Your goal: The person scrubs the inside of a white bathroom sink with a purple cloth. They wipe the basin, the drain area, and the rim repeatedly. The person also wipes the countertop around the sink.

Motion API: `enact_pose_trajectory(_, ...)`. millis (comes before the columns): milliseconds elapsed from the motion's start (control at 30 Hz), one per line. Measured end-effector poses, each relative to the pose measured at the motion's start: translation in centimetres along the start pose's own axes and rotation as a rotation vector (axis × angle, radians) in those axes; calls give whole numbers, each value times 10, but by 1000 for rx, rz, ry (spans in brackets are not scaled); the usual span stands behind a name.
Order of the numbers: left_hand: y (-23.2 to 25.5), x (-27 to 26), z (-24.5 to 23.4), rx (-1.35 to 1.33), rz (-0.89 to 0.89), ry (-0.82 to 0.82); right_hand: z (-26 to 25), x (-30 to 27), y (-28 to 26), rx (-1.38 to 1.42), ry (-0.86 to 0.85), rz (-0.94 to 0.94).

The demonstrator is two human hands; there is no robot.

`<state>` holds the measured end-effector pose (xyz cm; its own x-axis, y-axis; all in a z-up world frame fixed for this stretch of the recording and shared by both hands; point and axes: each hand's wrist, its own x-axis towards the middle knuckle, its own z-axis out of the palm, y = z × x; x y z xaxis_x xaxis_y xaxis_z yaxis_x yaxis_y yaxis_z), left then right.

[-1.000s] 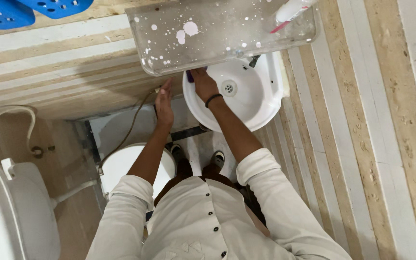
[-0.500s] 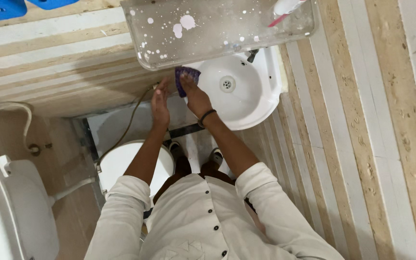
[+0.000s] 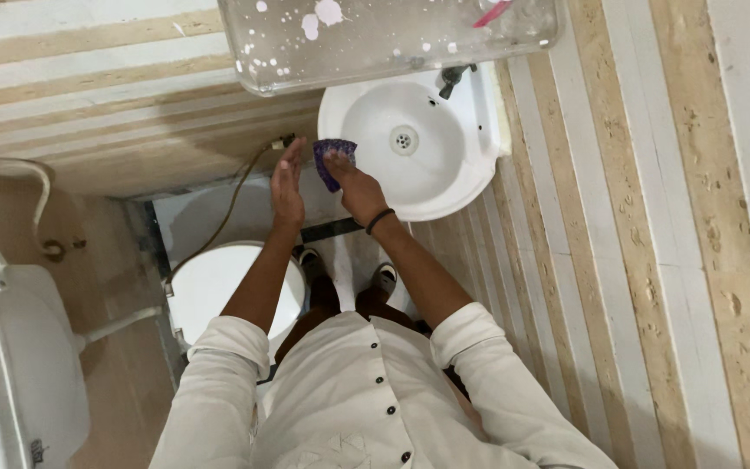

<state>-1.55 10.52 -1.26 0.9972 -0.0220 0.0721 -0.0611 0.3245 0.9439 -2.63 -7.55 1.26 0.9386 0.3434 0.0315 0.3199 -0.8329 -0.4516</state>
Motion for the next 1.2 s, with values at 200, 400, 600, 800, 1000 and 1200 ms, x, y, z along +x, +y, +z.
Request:
enact_pose_trajectory(200,-13,-16,7,-34,16,11,3,-23,-2,-37,-19,56)
enact_pose_trajectory(400,-5,-34,21,13,20,-4,7,-52,0,-76,39,61)
enact_pose_trajectory(600,2,-47,41,35,14,-27,-5,-81,4,-107,116,4)
enact_pose_trajectory(800,2,-55,67,26,2,-37,-10,-107,15,-128,157,12)
enact_pose_trajectory(1000,-8,-58,95,36,37,-89,-14,-138,27,-107,150,76)
enact_pose_trajectory(1200,-15,-62,121,40,28,-143,-20,-161,47,-196,181,131)
